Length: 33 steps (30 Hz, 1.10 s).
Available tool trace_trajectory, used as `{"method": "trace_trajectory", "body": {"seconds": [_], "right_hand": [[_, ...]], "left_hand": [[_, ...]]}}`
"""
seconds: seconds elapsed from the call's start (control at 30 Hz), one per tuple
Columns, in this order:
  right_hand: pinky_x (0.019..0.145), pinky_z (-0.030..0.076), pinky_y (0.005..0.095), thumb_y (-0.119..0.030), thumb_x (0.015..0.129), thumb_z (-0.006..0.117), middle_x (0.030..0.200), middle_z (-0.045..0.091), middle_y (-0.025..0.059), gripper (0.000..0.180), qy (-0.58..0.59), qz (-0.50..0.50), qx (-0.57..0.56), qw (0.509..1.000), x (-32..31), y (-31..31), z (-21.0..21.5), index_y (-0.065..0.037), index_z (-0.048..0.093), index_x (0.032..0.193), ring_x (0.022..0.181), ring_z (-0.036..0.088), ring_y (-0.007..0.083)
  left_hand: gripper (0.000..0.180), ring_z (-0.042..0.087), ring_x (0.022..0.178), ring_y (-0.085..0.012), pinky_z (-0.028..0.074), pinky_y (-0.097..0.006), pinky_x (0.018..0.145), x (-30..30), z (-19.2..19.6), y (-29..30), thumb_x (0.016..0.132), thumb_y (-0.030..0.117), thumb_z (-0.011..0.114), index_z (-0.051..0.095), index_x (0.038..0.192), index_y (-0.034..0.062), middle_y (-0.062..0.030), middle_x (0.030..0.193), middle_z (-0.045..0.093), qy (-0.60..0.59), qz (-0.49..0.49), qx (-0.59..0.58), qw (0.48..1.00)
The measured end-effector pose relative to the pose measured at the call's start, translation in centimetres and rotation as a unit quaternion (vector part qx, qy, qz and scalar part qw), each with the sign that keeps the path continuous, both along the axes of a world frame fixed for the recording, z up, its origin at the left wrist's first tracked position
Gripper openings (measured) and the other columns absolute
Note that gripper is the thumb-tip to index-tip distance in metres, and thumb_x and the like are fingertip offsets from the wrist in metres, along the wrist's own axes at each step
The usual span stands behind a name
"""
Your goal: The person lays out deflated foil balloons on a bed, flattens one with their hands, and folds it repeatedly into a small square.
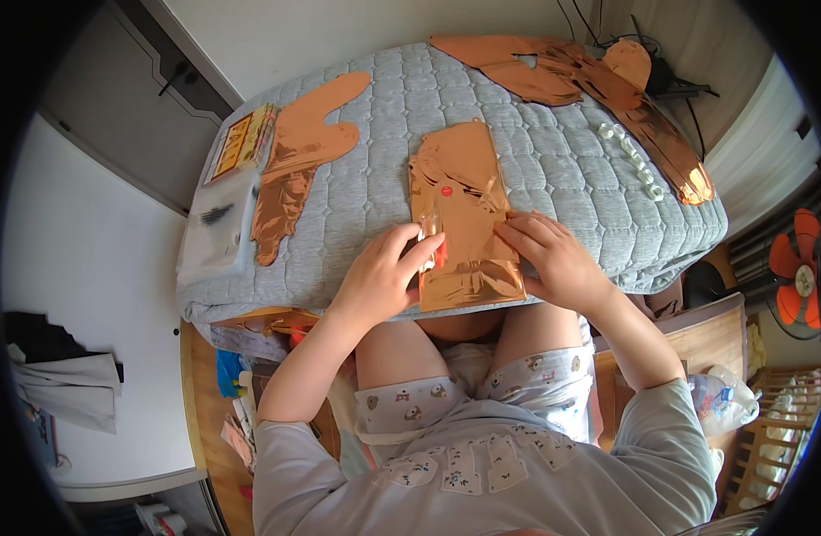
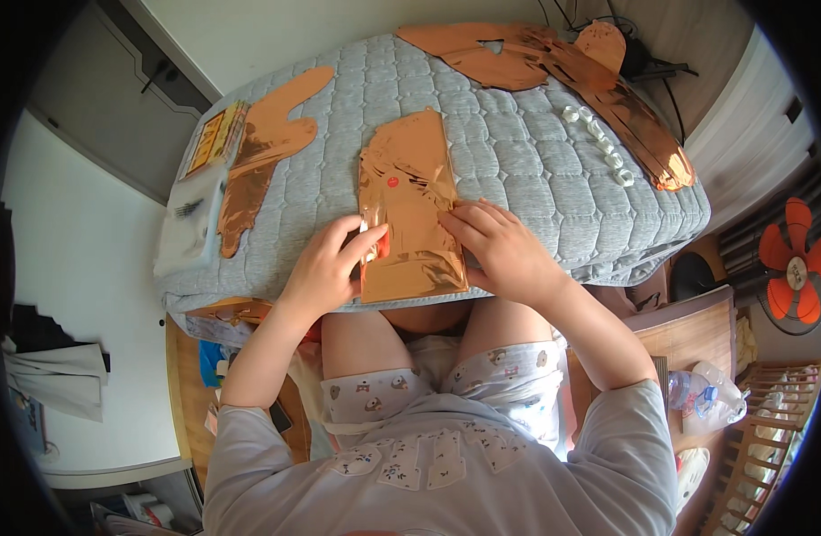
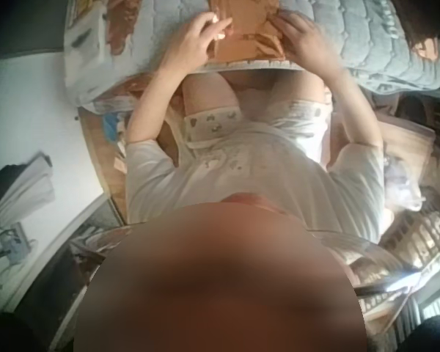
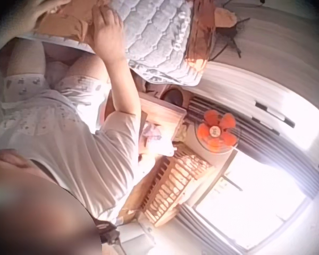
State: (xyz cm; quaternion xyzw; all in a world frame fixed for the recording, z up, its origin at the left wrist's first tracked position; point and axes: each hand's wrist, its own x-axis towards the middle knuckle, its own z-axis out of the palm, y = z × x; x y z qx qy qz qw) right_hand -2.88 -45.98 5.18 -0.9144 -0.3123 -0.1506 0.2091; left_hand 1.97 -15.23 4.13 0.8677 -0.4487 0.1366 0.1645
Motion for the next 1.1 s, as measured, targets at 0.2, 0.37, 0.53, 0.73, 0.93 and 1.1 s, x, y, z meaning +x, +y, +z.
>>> {"method": "trace_trajectory", "body": {"seconds": [0.2, 0.37, 0.53, 0.73, 0.93, 1.1], "right_hand": [[0.111, 0.044, 0.048, -0.009, 0.082, 0.074, 0.135, 0.058, 0.0168, 0.055, 0.033, 0.017, 0.033, 0.999, 0.9, 0.2, 0.0, -0.004, 0.06, 0.135, 0.128, 0.056, 0.0382], [0.111, 0.044, 0.0481, -0.013, 0.083, 0.074, 0.139, 0.058, 0.0169, 0.054, -0.002, 0.022, 0.022, 1.0, 1.2, 0.3, 0.1, -0.005, 0.06, 0.135, 0.128, 0.056, 0.0385], [0.109, 0.044, 0.0479, -0.019, 0.085, 0.074, 0.139, 0.06, 0.0141, 0.054, -0.023, 0.028, -0.004, 0.999, 1.4, 0.3, 0.5, -0.006, 0.059, 0.135, 0.127, 0.057, 0.0375], [0.105, 0.047, 0.045, -0.019, 0.088, 0.073, 0.137, 0.061, 0.0144, 0.049, -0.019, 0.018, 0.016, 1.0, 1.8, 0.3, 0.4, -0.006, 0.062, 0.134, 0.123, 0.06, 0.0343], [0.1, 0.05, 0.0457, -0.019, 0.089, 0.072, 0.13, 0.066, 0.012, 0.048, -0.044, 0.034, 0.017, 0.998, 2.6, 0.1, -0.2, -0.006, 0.063, 0.135, 0.115, 0.063, 0.0333], [0.101, 0.049, 0.044, -0.019, 0.089, 0.072, 0.129, 0.068, 0.0093, 0.047, -0.041, 0.037, 0.013, 0.998, 2.8, 0.3, 0.1, -0.006, 0.064, 0.134, 0.114, 0.062, 0.0316]], "left_hand": [[0.069, 0.057, 0.125, -0.0335, 0.05, -0.047, 0.105, 0.3, -0.2, -0.6, 0.076, 0.008, 0.081, 0.056, 0.14, 0.0106, -0.0129, 0.143, 0.05, 0.038, 0.022, -0.052, 0.998], [0.069, 0.055, 0.128, -0.0335, 0.049, -0.046, 0.106, 0.7, 0.4, -0.7, 0.076, 0.004, 0.079, 0.055, 0.14, 0.0081, -0.0122, 0.145, 0.05, 0.035, 0.002, -0.033, 0.999], [0.069, 0.053, 0.13, -0.0329, 0.045, -0.046, 0.109, 0.9, 0.8, -0.8, 0.077, 0.004, 0.076, 0.054, 0.142, 0.008, -0.0101, 0.142, 0.053, 0.027, 0.014, 0.019, 0.999], [0.066, 0.053, 0.129, -0.0315, 0.045, -0.045, 0.109, 1.3, 0.9, -0.7, 0.078, 0.002, 0.075, 0.054, 0.14, 0.0081, -0.0094, 0.141, 0.054, 0.043, -0.002, 0.0, 0.999], [0.063, 0.056, 0.122, -0.0319, 0.047, -0.043, 0.107, 2.1, 1.4, -0.7, 0.079, 0.013, 0.077, 0.056, 0.138, 0.0075, -0.0094, 0.133, 0.059, 0.047, -0.026, 0.003, 0.999], [0.06, 0.057, 0.119, -0.0311, 0.047, -0.042, 0.105, 2.3, 1.9, -1.1, 0.08, 0.01, 0.075, 0.059, 0.137, 0.0072, -0.0089, 0.127, 0.06, 0.041, -0.026, 0.001, 0.999]]}}
